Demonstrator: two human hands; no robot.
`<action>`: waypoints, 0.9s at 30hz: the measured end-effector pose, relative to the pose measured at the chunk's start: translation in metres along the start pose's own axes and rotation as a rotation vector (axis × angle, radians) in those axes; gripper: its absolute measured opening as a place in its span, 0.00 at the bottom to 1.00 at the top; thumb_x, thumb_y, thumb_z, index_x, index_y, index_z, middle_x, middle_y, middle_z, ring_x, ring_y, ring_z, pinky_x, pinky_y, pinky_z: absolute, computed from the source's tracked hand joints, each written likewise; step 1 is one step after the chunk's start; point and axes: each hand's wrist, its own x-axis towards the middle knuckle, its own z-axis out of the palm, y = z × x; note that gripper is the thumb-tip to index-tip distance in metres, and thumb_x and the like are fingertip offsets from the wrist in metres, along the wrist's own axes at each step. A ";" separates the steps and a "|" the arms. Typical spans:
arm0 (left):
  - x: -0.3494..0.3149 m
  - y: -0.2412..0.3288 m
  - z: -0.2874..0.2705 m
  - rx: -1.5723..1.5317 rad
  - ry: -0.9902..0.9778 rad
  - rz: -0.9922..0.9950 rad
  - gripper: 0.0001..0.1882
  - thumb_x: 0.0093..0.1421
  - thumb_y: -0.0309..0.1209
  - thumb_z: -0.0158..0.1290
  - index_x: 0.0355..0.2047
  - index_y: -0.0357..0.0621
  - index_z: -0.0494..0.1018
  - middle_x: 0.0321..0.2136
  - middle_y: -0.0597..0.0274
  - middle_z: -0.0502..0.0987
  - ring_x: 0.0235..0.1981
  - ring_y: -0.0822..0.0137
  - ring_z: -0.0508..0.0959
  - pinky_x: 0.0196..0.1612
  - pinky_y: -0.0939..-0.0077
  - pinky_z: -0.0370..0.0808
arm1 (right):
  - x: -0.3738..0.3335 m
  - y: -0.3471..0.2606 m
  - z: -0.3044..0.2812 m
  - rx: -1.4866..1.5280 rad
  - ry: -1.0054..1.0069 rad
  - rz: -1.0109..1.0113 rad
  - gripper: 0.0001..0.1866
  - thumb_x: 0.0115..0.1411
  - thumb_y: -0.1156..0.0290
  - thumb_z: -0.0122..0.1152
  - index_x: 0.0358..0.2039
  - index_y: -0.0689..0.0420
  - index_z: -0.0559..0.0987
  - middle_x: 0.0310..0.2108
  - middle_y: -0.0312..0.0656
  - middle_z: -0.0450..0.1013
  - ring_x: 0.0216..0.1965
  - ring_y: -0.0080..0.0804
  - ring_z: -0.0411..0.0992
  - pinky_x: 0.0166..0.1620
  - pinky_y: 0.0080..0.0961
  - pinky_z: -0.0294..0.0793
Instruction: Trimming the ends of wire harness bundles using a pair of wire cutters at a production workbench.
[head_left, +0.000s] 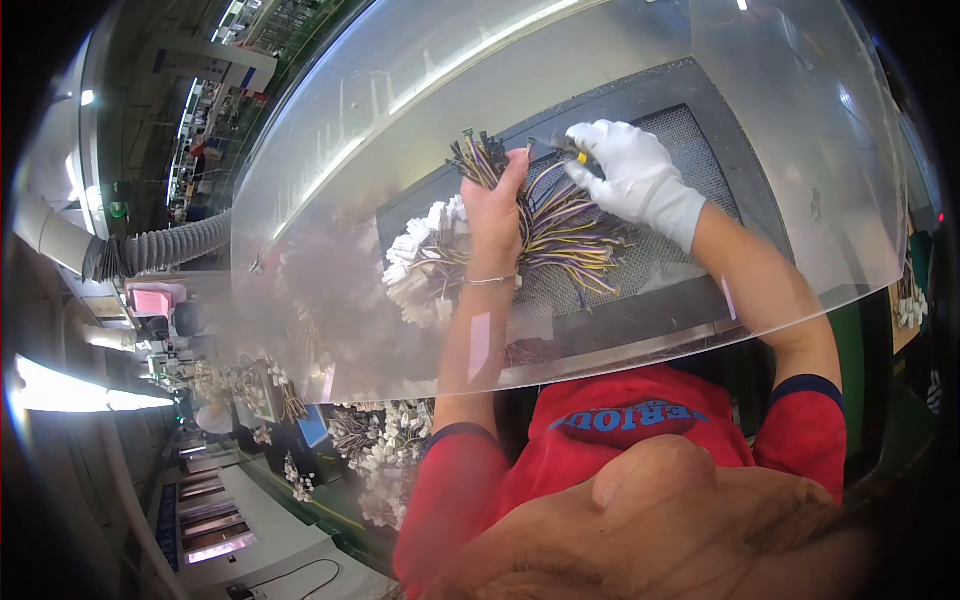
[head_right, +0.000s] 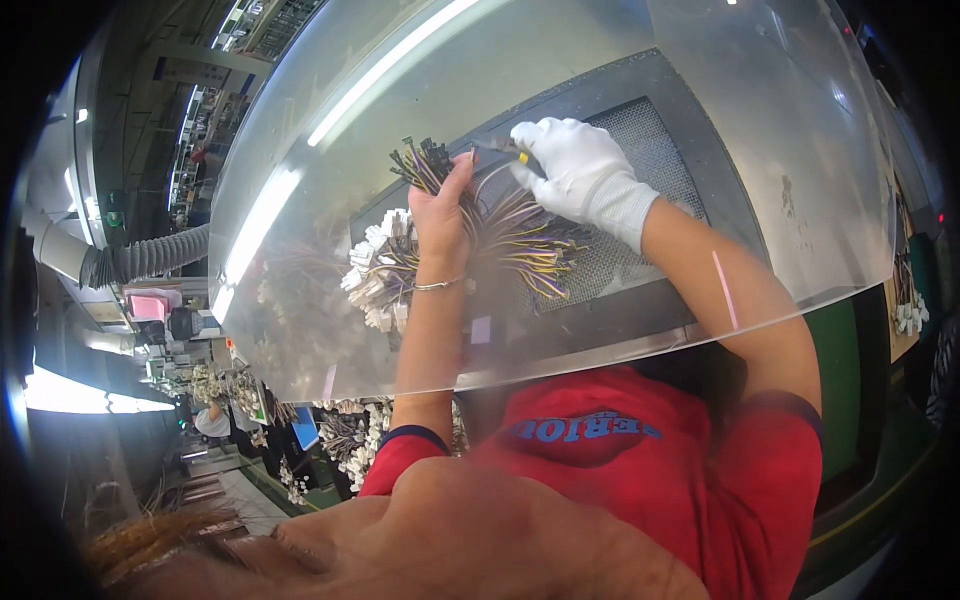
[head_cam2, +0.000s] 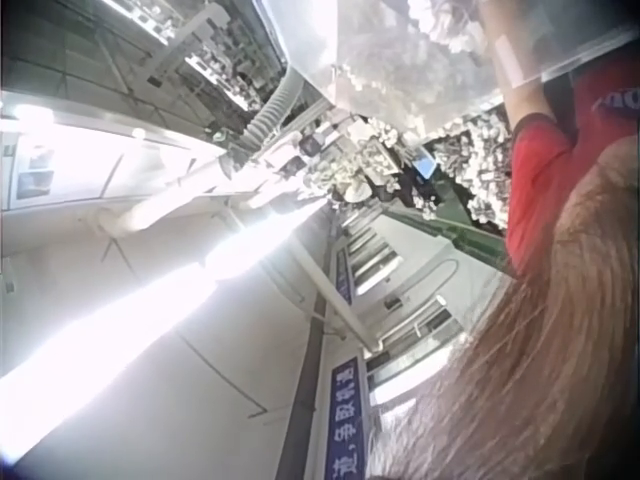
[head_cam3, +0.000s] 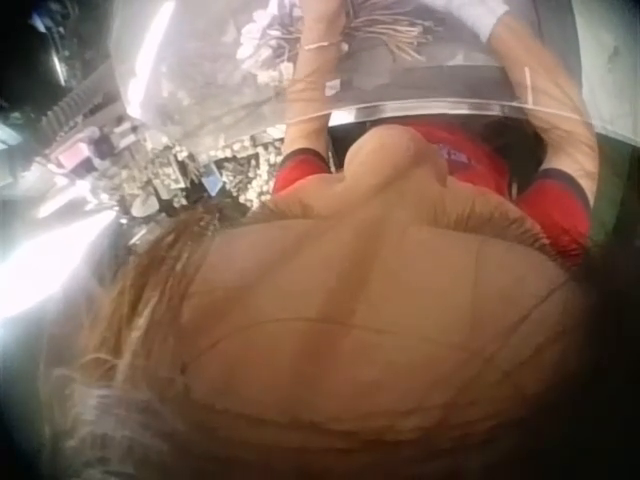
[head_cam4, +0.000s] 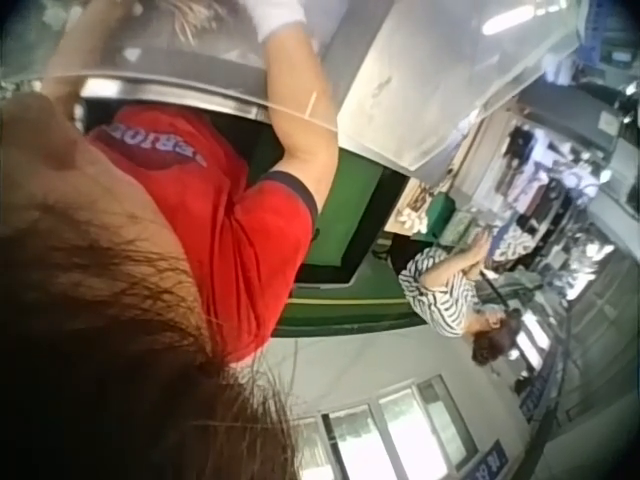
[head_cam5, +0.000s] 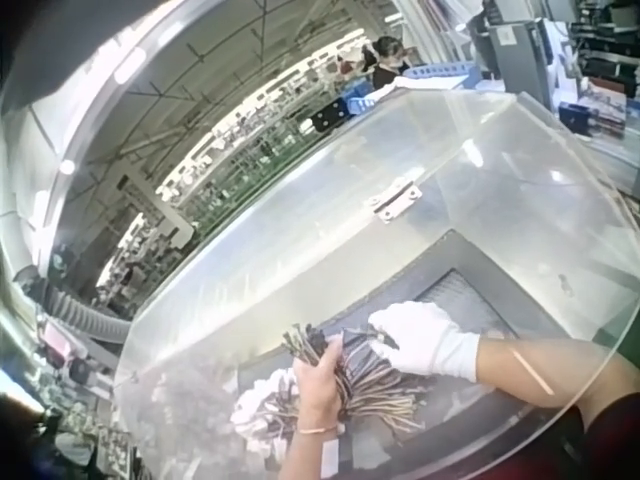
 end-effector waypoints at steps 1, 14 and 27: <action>0.000 -0.001 0.000 -0.004 0.002 0.004 0.09 0.55 0.22 0.58 0.36 0.37 0.73 0.32 0.64 0.79 0.29 0.76 0.74 0.35 0.83 0.70 | 0.001 0.001 0.003 -0.067 -0.045 -0.020 0.16 0.57 0.59 0.57 0.43 0.52 0.72 0.35 0.45 0.72 0.40 0.46 0.72 0.42 0.39 0.72; -0.002 0.000 0.001 0.091 -0.048 0.024 0.11 0.55 0.21 0.57 0.39 0.37 0.72 0.36 0.61 0.79 0.36 0.73 0.77 0.43 0.78 0.72 | 0.002 -0.003 -0.002 -0.154 -0.156 0.016 0.12 0.57 0.60 0.55 0.38 0.52 0.71 0.34 0.44 0.72 0.40 0.44 0.72 0.42 0.39 0.73; -0.001 0.005 -0.003 0.047 -0.145 -0.027 0.13 0.53 0.19 0.59 0.39 0.38 0.72 0.36 0.61 0.79 0.37 0.71 0.77 0.45 0.76 0.72 | 0.002 -0.004 -0.010 -0.053 -0.262 0.118 0.14 0.58 0.61 0.54 0.42 0.53 0.71 0.38 0.46 0.74 0.42 0.48 0.72 0.44 0.41 0.72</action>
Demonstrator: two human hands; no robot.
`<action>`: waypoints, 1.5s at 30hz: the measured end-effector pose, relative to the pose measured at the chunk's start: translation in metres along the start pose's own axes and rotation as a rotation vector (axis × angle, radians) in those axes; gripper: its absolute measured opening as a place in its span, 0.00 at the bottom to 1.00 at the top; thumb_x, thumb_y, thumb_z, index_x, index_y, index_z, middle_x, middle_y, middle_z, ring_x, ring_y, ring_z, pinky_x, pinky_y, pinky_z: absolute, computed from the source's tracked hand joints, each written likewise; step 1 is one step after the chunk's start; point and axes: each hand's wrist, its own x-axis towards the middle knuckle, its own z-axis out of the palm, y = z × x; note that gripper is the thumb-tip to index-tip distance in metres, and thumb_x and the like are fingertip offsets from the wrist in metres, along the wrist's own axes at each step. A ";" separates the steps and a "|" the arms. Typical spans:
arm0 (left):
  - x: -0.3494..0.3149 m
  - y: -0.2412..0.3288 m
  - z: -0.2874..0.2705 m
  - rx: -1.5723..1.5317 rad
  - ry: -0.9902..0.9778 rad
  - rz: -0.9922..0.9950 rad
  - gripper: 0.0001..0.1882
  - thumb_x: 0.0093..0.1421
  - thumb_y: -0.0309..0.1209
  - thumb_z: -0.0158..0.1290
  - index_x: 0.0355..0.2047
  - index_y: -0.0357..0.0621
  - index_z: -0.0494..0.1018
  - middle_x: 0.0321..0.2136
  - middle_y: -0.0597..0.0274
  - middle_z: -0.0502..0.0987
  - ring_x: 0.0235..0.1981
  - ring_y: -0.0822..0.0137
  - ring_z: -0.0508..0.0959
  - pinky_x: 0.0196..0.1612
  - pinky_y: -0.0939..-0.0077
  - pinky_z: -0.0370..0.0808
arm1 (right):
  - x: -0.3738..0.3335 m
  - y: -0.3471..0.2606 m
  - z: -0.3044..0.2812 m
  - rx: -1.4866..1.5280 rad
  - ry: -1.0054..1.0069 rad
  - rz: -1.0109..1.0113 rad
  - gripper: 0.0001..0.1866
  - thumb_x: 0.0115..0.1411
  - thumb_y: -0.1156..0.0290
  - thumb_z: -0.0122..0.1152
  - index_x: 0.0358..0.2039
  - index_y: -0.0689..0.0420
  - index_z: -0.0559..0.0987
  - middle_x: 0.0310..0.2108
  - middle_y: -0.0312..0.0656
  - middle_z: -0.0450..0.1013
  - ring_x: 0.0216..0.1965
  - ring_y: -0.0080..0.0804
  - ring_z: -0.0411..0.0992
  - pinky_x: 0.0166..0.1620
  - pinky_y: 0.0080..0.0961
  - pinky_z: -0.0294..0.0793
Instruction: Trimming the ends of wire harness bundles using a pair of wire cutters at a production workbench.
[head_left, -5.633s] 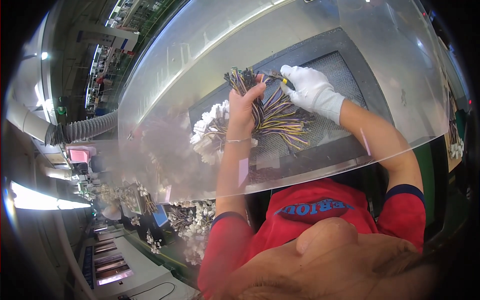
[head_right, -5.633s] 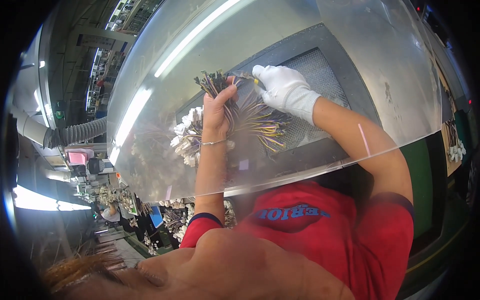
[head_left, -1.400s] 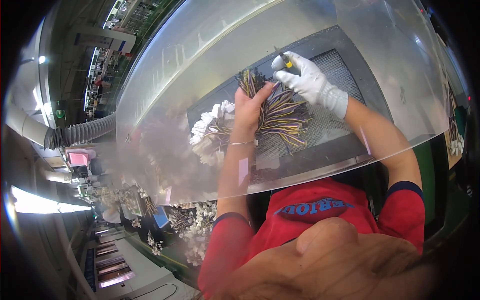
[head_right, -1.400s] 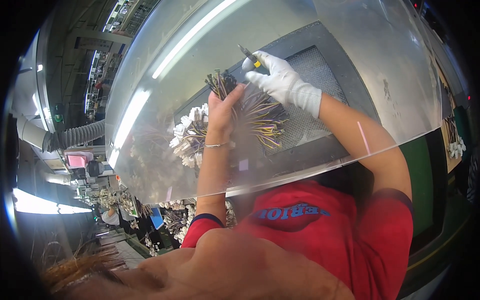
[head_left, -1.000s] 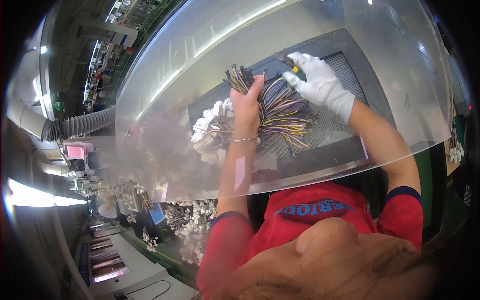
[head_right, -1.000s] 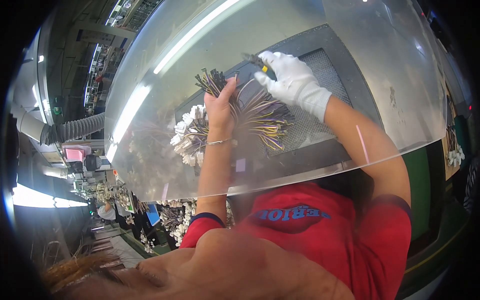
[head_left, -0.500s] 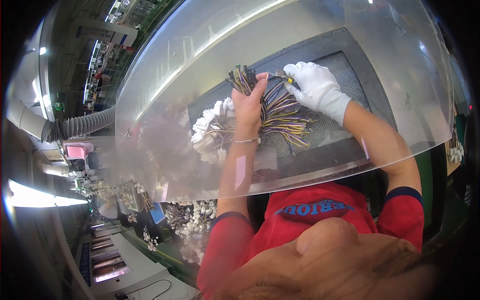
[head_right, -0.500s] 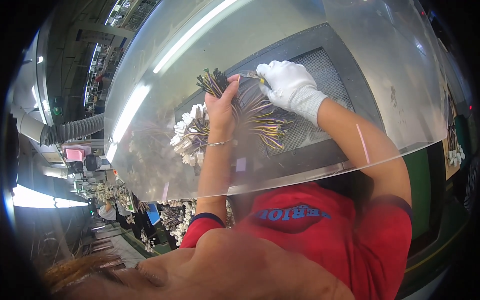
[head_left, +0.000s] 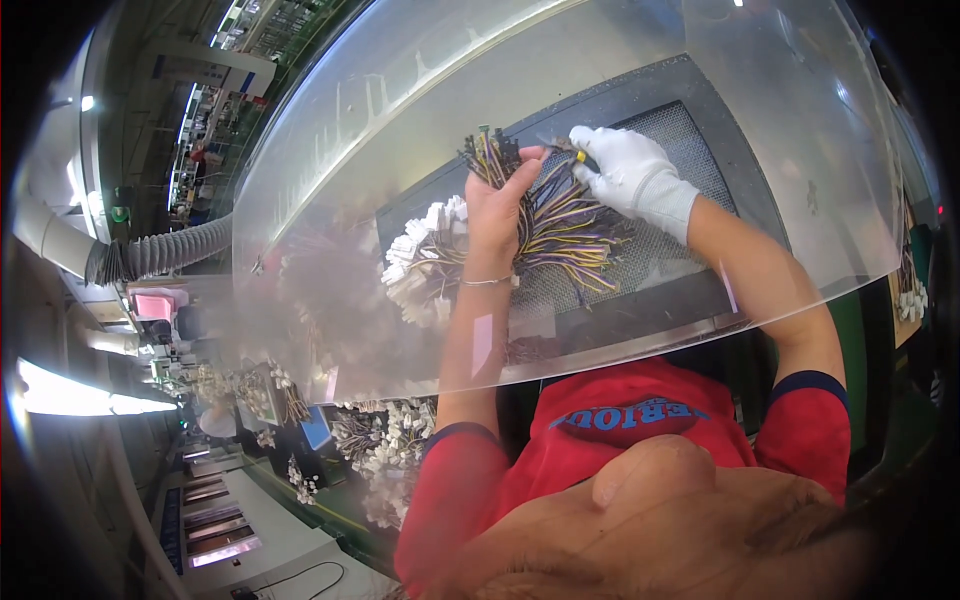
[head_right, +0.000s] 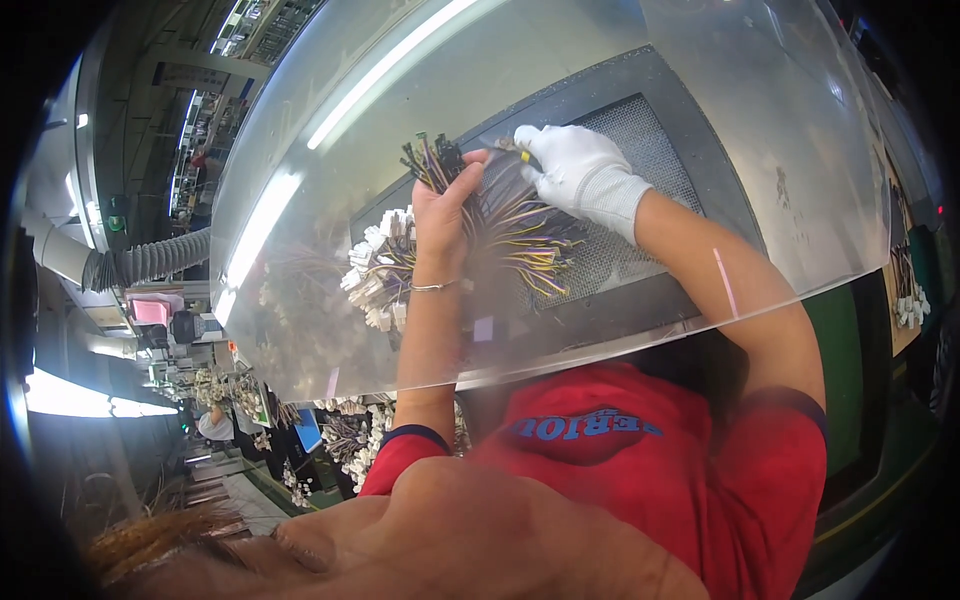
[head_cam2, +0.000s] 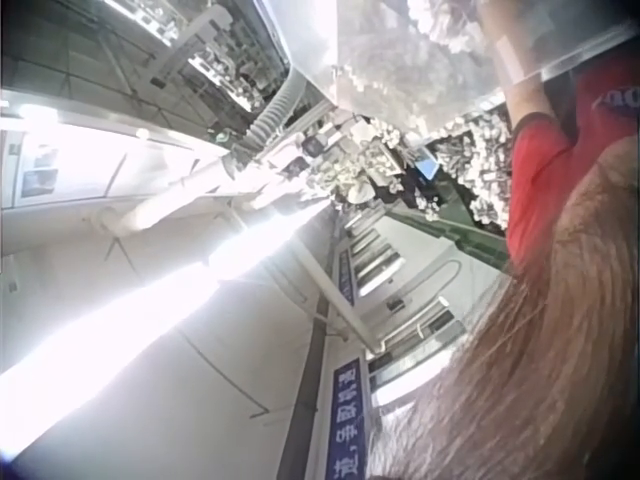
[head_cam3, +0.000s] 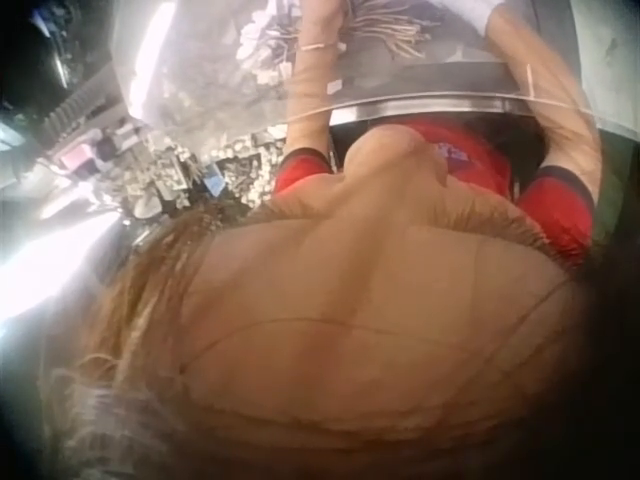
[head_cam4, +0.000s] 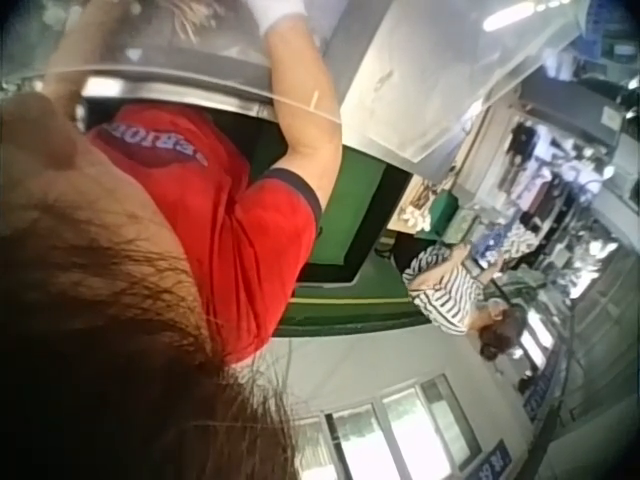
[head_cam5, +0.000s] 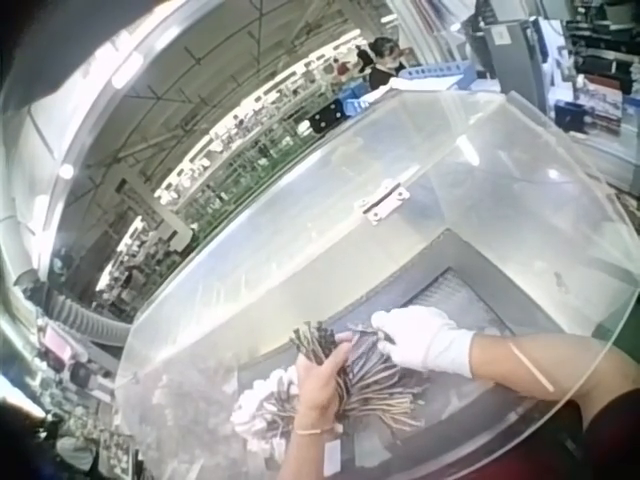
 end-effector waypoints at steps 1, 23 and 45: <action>0.000 0.001 -0.001 0.013 -0.040 -0.037 0.14 0.52 0.19 0.60 0.39 0.38 0.72 0.35 0.61 0.79 0.37 0.71 0.77 0.44 0.76 0.72 | 0.002 0.005 0.002 -0.002 -0.001 -0.001 0.14 0.58 0.61 0.54 0.42 0.53 0.71 0.38 0.46 0.74 0.42 0.48 0.72 0.44 0.41 0.72; 0.003 0.002 -0.002 0.005 0.030 -0.117 0.14 0.49 0.17 0.60 0.37 0.37 0.72 0.29 0.61 0.78 0.28 0.70 0.78 0.33 0.78 0.76 | -0.001 0.008 0.000 -0.245 0.222 -0.200 0.12 0.52 0.64 0.61 0.37 0.51 0.73 0.33 0.40 0.73 0.39 0.39 0.73 0.41 0.36 0.74; 0.001 0.000 0.002 0.147 0.106 -0.025 0.16 0.47 0.16 0.59 0.38 0.36 0.71 0.31 0.63 0.78 0.30 0.73 0.76 0.36 0.79 0.73 | 0.001 0.005 0.008 -0.258 0.182 -0.260 0.16 0.49 0.65 0.63 0.38 0.51 0.72 0.31 0.39 0.70 0.37 0.40 0.72 0.39 0.36 0.72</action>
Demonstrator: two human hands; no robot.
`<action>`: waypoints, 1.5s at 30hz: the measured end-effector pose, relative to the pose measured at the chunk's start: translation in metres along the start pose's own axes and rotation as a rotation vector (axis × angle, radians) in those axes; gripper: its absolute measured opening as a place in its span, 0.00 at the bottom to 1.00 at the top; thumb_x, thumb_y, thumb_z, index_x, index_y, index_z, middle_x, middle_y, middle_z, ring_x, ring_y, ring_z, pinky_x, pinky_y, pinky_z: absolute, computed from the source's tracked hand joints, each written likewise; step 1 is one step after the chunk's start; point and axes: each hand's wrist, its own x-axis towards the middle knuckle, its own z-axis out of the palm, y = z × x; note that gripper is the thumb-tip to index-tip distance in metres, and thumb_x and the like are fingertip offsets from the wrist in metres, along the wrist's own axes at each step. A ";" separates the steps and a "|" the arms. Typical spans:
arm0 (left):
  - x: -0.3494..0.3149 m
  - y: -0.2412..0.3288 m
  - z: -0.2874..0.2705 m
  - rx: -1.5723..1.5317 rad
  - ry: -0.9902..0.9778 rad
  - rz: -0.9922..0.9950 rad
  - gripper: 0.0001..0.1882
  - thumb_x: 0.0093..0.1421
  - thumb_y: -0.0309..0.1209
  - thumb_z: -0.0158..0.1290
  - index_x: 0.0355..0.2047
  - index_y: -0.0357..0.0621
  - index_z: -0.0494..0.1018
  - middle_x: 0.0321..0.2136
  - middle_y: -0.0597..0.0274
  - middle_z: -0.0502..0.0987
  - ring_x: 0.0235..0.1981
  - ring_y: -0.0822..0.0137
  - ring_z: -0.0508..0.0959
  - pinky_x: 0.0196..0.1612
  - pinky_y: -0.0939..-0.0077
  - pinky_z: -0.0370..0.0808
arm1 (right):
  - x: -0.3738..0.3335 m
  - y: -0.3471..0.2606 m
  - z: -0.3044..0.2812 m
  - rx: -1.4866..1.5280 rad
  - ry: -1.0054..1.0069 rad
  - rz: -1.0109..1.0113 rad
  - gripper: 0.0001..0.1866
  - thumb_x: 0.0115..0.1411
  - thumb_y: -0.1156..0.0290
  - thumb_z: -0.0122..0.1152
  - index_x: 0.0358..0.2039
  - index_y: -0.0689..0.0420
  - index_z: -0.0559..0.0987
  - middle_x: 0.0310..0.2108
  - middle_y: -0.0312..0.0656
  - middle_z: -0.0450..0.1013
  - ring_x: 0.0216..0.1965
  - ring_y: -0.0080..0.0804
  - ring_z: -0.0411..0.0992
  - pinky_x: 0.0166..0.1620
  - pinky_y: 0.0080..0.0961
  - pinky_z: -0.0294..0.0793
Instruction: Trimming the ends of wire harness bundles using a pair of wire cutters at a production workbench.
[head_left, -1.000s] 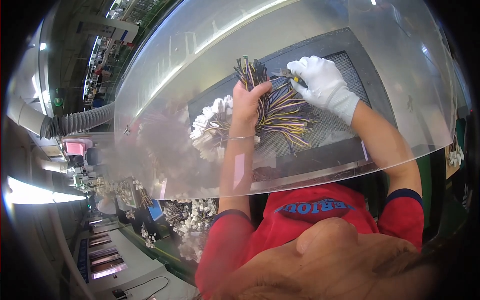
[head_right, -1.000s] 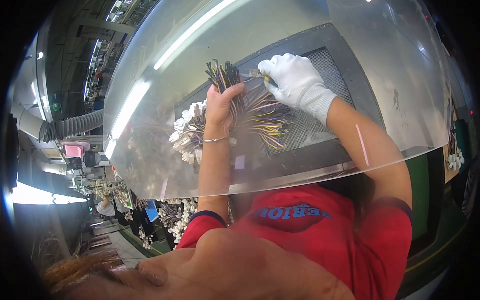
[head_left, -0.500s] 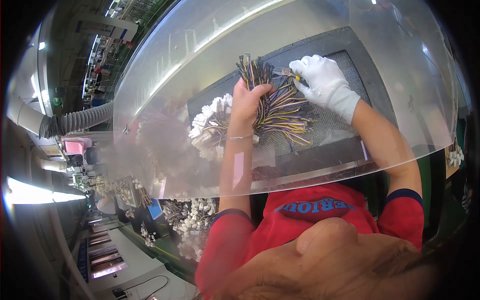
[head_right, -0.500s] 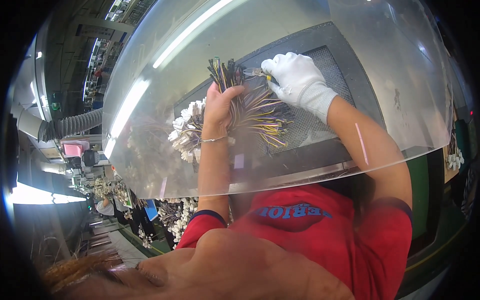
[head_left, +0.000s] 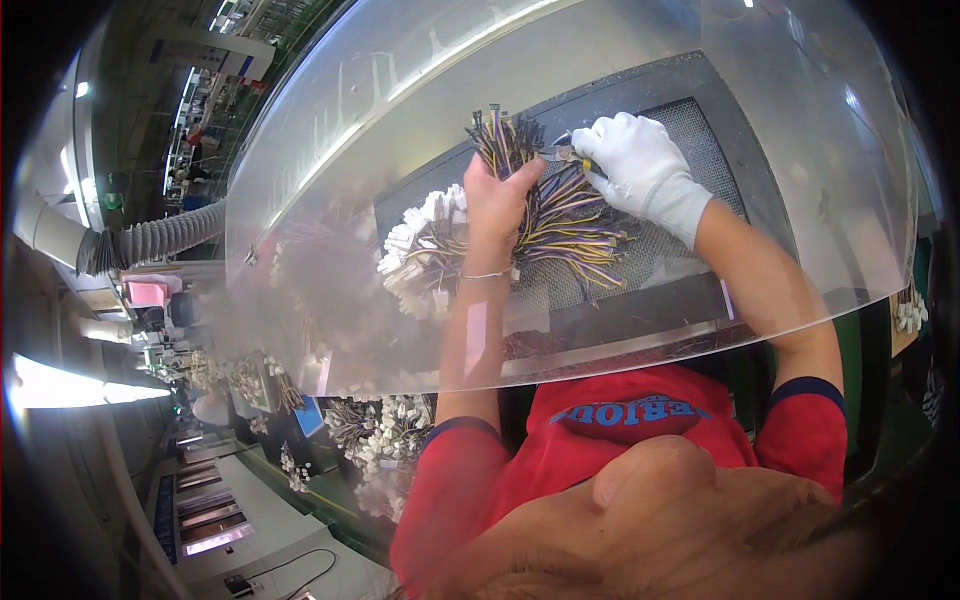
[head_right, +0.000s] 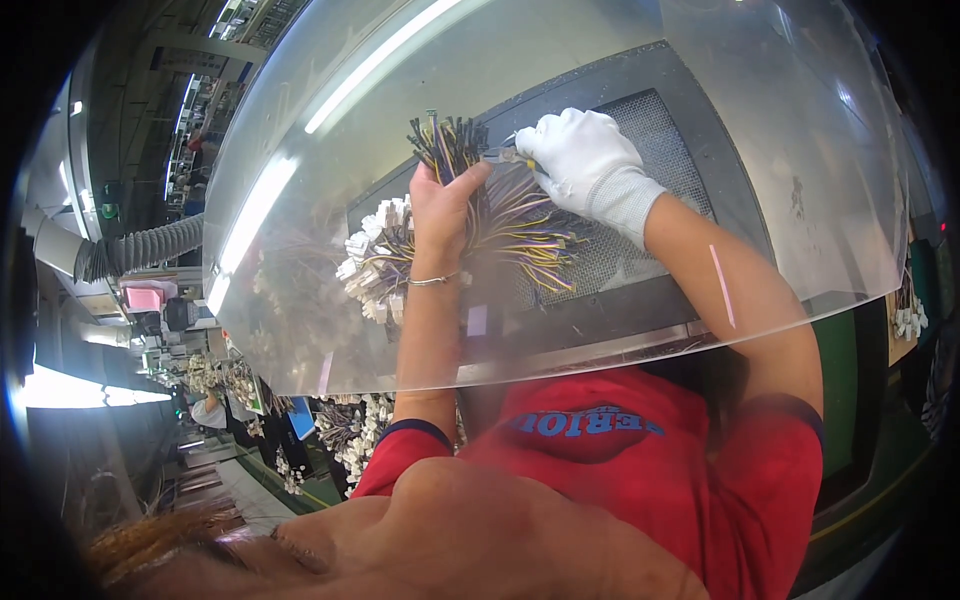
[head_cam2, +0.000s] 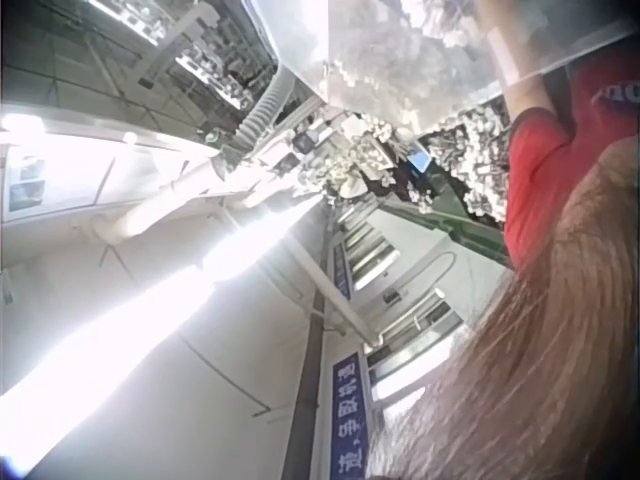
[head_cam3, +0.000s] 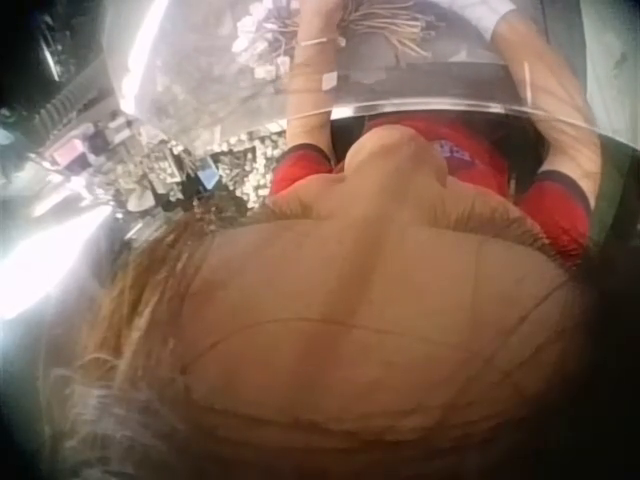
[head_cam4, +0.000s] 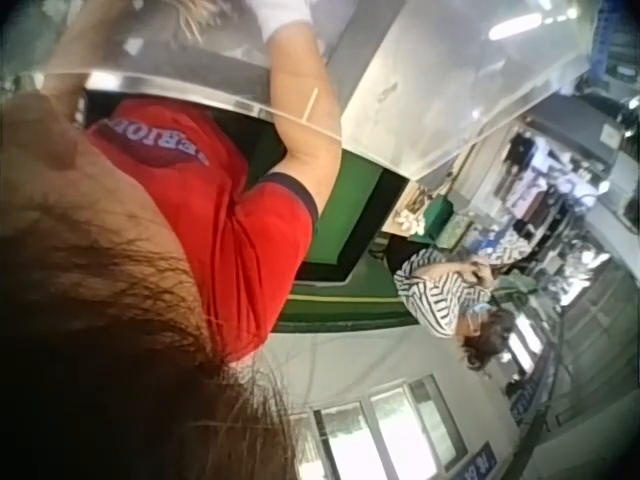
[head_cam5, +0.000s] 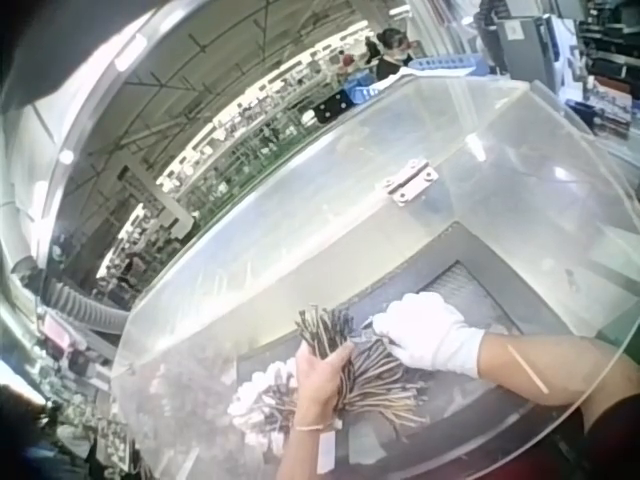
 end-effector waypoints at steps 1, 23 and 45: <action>0.000 -0.001 0.001 0.023 -0.003 0.006 0.16 0.47 0.16 0.59 0.38 0.37 0.71 0.32 0.64 0.78 0.30 0.73 0.76 0.36 0.79 0.73 | 0.000 0.001 0.003 -0.001 -0.008 -0.006 0.16 0.49 0.65 0.63 0.38 0.51 0.72 0.31 0.39 0.70 0.37 0.40 0.72 0.39 0.36 0.72; 0.002 0.002 0.001 0.095 -0.043 -0.007 0.15 0.46 0.18 0.61 0.35 0.39 0.70 0.29 0.65 0.78 0.29 0.74 0.77 0.34 0.79 0.74 | -0.001 -0.002 -0.001 0.080 -0.081 0.085 0.15 0.52 0.64 0.59 0.40 0.53 0.73 0.34 0.43 0.72 0.41 0.43 0.72 0.43 0.37 0.72; 0.001 -0.002 -0.001 -0.015 0.043 0.041 0.16 0.46 0.19 0.61 0.36 0.39 0.70 0.30 0.65 0.77 0.29 0.73 0.76 0.36 0.79 0.73 | 0.000 -0.001 0.007 0.066 0.010 0.001 0.14 0.52 0.64 0.60 0.38 0.52 0.73 0.31 0.42 0.71 0.38 0.42 0.72 0.41 0.37 0.72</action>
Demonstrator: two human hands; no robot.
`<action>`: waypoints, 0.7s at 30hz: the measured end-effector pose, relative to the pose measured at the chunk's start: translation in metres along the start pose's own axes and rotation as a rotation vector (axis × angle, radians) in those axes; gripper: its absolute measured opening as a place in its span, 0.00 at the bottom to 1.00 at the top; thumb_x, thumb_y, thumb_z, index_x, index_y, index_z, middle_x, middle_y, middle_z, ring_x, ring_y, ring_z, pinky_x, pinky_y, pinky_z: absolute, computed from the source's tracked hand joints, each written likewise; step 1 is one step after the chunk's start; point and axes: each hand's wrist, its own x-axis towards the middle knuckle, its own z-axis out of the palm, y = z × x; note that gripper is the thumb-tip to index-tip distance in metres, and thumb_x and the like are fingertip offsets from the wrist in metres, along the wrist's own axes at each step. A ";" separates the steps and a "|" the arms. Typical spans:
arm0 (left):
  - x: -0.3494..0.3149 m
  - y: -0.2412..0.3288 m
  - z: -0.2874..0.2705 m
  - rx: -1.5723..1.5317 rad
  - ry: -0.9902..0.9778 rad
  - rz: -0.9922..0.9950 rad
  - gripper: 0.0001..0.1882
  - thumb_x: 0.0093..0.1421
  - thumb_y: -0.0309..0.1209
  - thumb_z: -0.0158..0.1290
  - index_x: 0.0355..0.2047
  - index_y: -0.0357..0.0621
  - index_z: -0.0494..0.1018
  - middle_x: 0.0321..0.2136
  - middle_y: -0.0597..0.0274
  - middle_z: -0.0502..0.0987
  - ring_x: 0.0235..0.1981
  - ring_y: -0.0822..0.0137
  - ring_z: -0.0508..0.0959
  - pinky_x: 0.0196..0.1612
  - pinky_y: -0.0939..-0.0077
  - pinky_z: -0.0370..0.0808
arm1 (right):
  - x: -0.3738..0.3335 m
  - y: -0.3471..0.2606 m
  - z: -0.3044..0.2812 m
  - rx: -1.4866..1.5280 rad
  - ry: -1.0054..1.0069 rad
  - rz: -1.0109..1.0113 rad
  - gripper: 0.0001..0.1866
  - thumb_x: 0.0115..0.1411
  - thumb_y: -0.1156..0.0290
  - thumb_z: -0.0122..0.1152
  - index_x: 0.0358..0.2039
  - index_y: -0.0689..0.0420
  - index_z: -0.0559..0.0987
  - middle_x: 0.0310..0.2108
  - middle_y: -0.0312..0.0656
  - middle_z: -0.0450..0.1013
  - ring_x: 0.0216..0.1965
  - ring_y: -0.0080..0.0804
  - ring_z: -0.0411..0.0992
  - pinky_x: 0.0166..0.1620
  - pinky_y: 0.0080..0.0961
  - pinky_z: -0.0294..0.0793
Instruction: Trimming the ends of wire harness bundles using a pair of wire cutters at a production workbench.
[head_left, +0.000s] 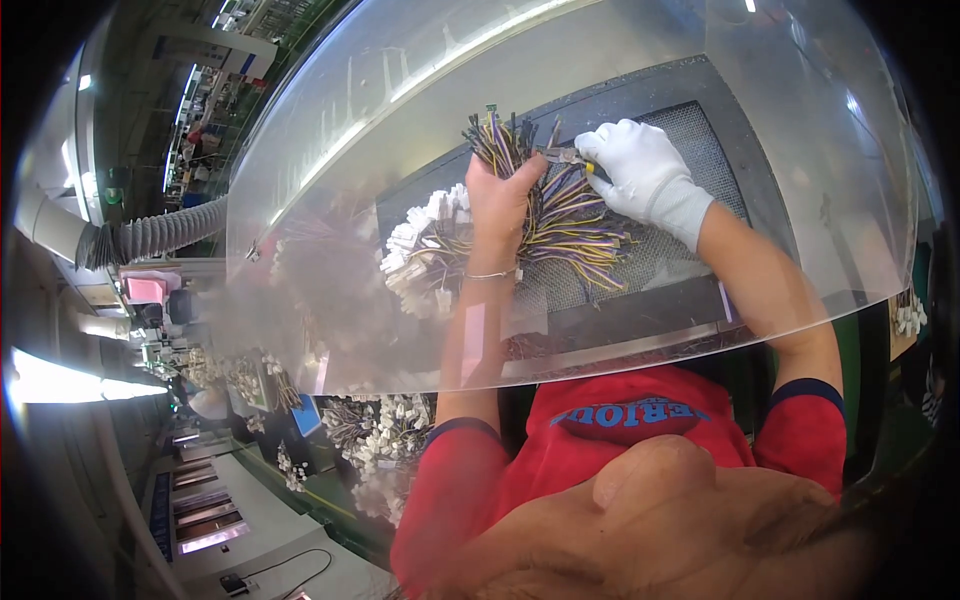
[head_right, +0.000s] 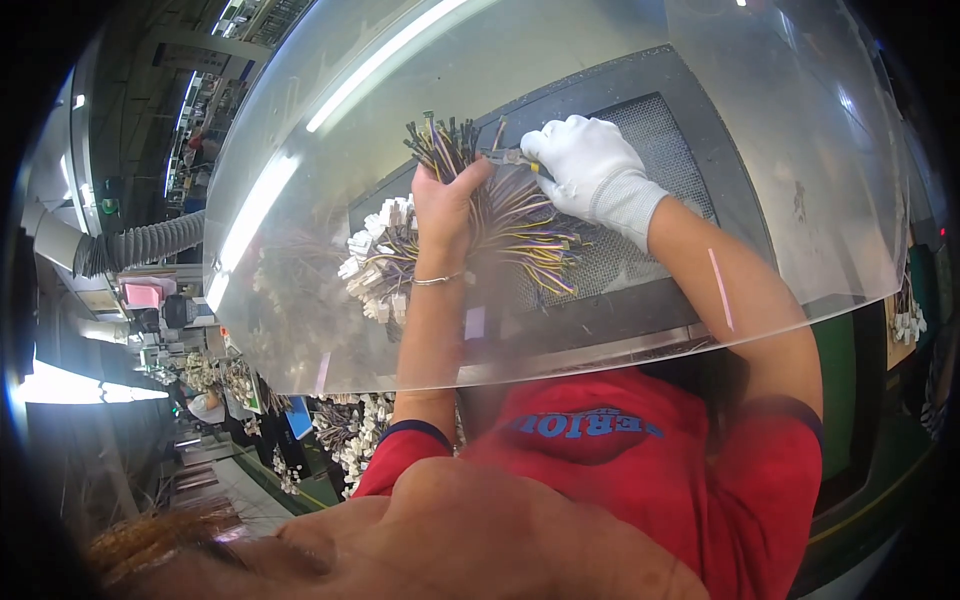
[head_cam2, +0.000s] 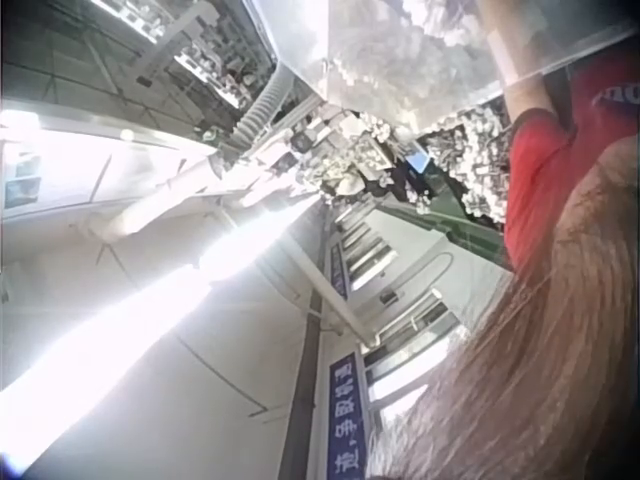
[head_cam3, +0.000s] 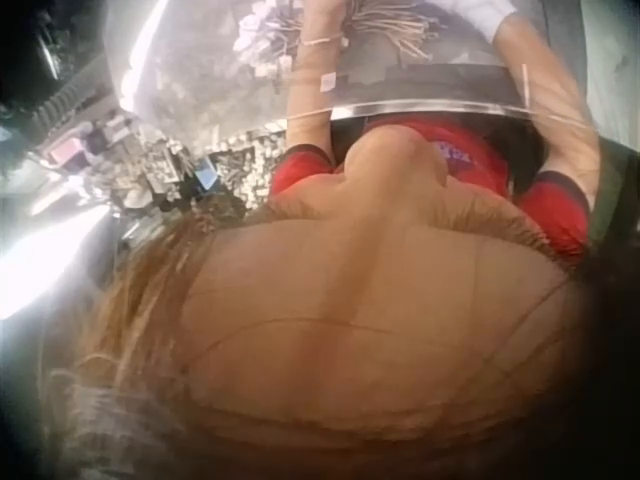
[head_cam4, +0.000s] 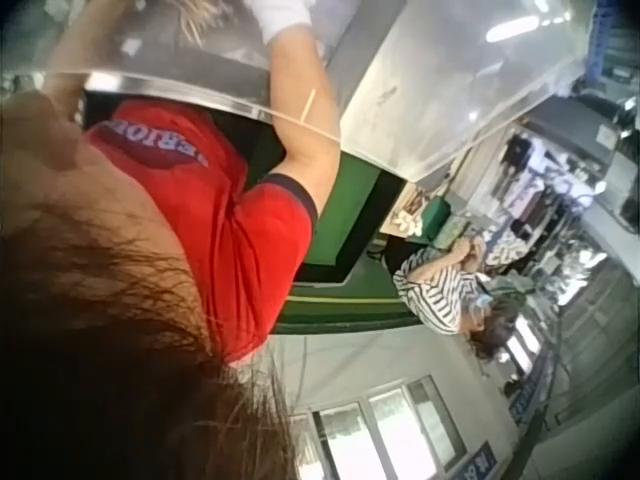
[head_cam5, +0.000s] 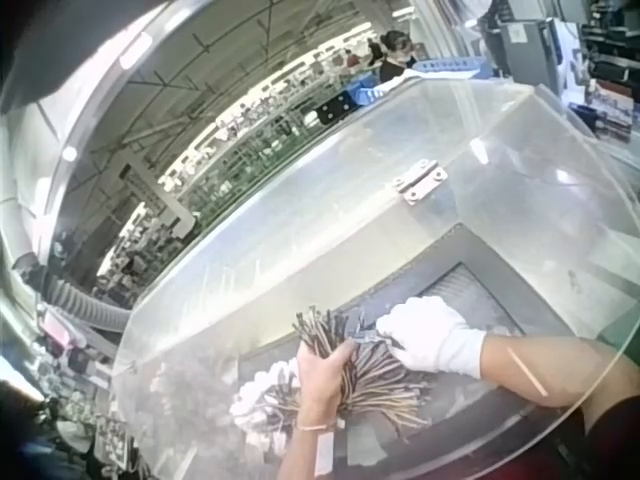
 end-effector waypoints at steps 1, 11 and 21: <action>0.000 0.000 0.001 -0.015 -0.010 0.018 0.17 0.46 0.19 0.61 0.36 0.39 0.70 0.30 0.65 0.77 0.29 0.73 0.76 0.36 0.79 0.73 | 0.000 0.001 0.001 -0.016 -0.010 0.011 0.13 0.51 0.64 0.60 0.37 0.52 0.73 0.31 0.42 0.71 0.37 0.42 0.72 0.40 0.37 0.73; -0.001 0.004 -0.001 -0.011 -0.001 -0.030 0.17 0.45 0.18 0.61 0.35 0.39 0.70 0.29 0.65 0.77 0.29 0.73 0.76 0.36 0.79 0.73 | 0.001 -0.003 -0.003 -0.044 0.026 0.020 0.12 0.51 0.65 0.61 0.35 0.52 0.73 0.31 0.41 0.71 0.36 0.42 0.72 0.39 0.37 0.73; -0.003 0.003 0.000 -0.027 -0.038 -0.021 0.17 0.45 0.16 0.61 0.36 0.38 0.70 0.30 0.63 0.78 0.30 0.72 0.77 0.38 0.78 0.74 | 0.003 -0.004 -0.001 -0.038 -0.031 0.044 0.12 0.51 0.64 0.61 0.36 0.52 0.72 0.32 0.42 0.71 0.37 0.42 0.73 0.38 0.38 0.74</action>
